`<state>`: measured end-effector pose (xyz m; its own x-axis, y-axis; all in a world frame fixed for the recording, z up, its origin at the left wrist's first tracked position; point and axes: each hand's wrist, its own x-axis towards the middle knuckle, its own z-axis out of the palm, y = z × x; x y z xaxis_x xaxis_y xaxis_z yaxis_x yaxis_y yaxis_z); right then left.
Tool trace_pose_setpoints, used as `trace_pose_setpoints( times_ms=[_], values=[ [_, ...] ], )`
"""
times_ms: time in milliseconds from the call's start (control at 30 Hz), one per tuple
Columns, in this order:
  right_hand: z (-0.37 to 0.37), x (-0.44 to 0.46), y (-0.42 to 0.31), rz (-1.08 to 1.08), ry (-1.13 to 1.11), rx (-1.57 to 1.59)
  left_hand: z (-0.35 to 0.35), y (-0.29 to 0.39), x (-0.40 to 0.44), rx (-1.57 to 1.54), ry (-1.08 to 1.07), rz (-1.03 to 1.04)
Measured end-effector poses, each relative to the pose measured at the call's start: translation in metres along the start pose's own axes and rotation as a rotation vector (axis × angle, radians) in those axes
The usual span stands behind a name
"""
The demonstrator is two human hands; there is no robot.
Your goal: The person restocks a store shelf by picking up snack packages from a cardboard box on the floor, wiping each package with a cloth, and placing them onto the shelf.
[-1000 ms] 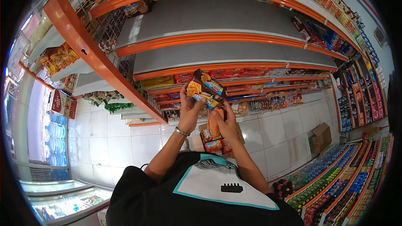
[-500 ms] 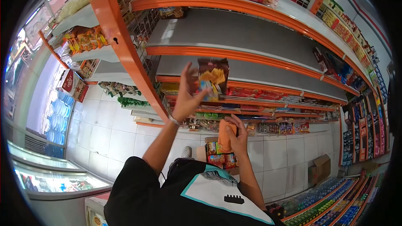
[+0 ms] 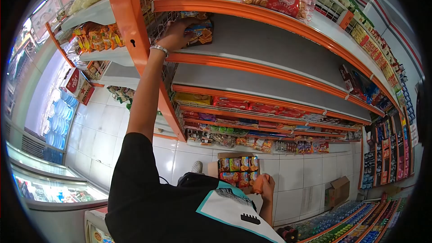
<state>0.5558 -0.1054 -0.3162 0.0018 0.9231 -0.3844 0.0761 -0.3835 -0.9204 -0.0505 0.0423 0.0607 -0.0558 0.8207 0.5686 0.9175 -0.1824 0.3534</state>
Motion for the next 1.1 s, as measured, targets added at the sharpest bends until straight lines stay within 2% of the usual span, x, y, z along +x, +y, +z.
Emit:
trace_pose_setpoints(
  times_ms=[33,67,100,133,167,233,267,300,367,433,467,500,533,567,667,733,767,833,900,1000,1033,1067,1100],
  values=[
    [-0.009,-0.003,0.011,0.091,0.024,0.020,-0.001,-0.004,0.004,-0.014,-0.087,-0.055],
    [-0.019,-0.002,0.030,0.072,0.013,0.069,-0.002,-0.007,0.006,-0.018,-0.086,-0.055],
    [-0.023,-0.008,0.036,0.072,0.016,0.065,-0.002,-0.009,0.007,0.193,-0.068,-0.011],
    [-0.027,-0.013,0.042,0.091,0.000,0.201,-0.002,-0.011,0.007,0.403,-0.050,0.033],
    [-0.031,-0.019,0.048,0.111,-0.016,0.336,0.006,-0.009,0.004,0.400,-0.052,0.028],
    [-0.038,-0.027,0.062,0.164,0.004,0.348,0.033,0.011,-0.005,0.746,0.040,-0.155],
    [-0.042,-0.029,0.072,0.202,0.017,0.365,0.049,0.020,-0.013,0.624,0.149,-0.178],
    [-0.045,-0.030,0.085,0.240,0.032,0.384,0.056,0.030,-0.017,0.624,0.151,-0.180],
    [-0.063,-0.029,0.129,0.293,0.038,0.407,0.069,0.043,-0.028,0.479,-0.004,-0.175],
    [-0.077,-0.029,0.158,0.379,-0.116,0.485,0.074,0.038,-0.022,0.486,-0.040,-0.208],
    [-0.070,-0.030,0.163,0.349,0.008,0.264,0.075,0.034,-0.015,0.503,-0.064,-0.231],
    [-0.118,-0.001,0.275,-0.178,0.060,-0.446,0.075,0.030,-0.011,0.500,-0.058,-0.235],
    [-0.096,-0.045,0.202,-0.180,0.060,-0.449,0.075,0.030,-0.009,0.438,-0.021,-0.223],
    [-0.053,-0.065,0.116,0.309,0.035,-0.018,0.079,0.024,-0.006,0.377,0.014,-0.210],
    [-0.055,-0.079,0.148,0.349,0.140,0.137,0.079,0.021,0.002,0.370,0.053,-0.196],
    [-0.053,-0.083,0.171,0.326,0.111,0.160,0.083,0.012,0.011,0.358,0.065,-0.195],
    [-0.111,-0.048,0.298,0.305,0.078,0.185,0.085,0.007,0.015,0.349,0.076,-0.192],
    [-0.113,-0.058,0.290,0.377,0.089,0.154,0.094,-0.008,0.026,0.417,0.042,-0.184],
    [-0.115,-0.057,0.303,0.252,0.073,-0.019,0.102,-0.023,0.036,0.484,0.007,-0.174],
    [-0.104,-0.057,0.277,0.311,0.037,-0.164,0.107,-0.030,0.043,0.500,-0.029,-0.169],
    [-0.108,-0.047,0.296,0.311,0.040,-0.163,0.102,-0.023,0.042,0.440,-0.035,-0.193],
    [-0.117,-0.026,0.334,-0.290,-0.180,-0.020,0.097,-0.017,0.042,0.381,-0.041,-0.218],
    [-0.117,-0.024,0.339,-0.290,-0.179,-0.021,0.096,-0.014,0.043,0.379,-0.041,-0.217]
  ],
)
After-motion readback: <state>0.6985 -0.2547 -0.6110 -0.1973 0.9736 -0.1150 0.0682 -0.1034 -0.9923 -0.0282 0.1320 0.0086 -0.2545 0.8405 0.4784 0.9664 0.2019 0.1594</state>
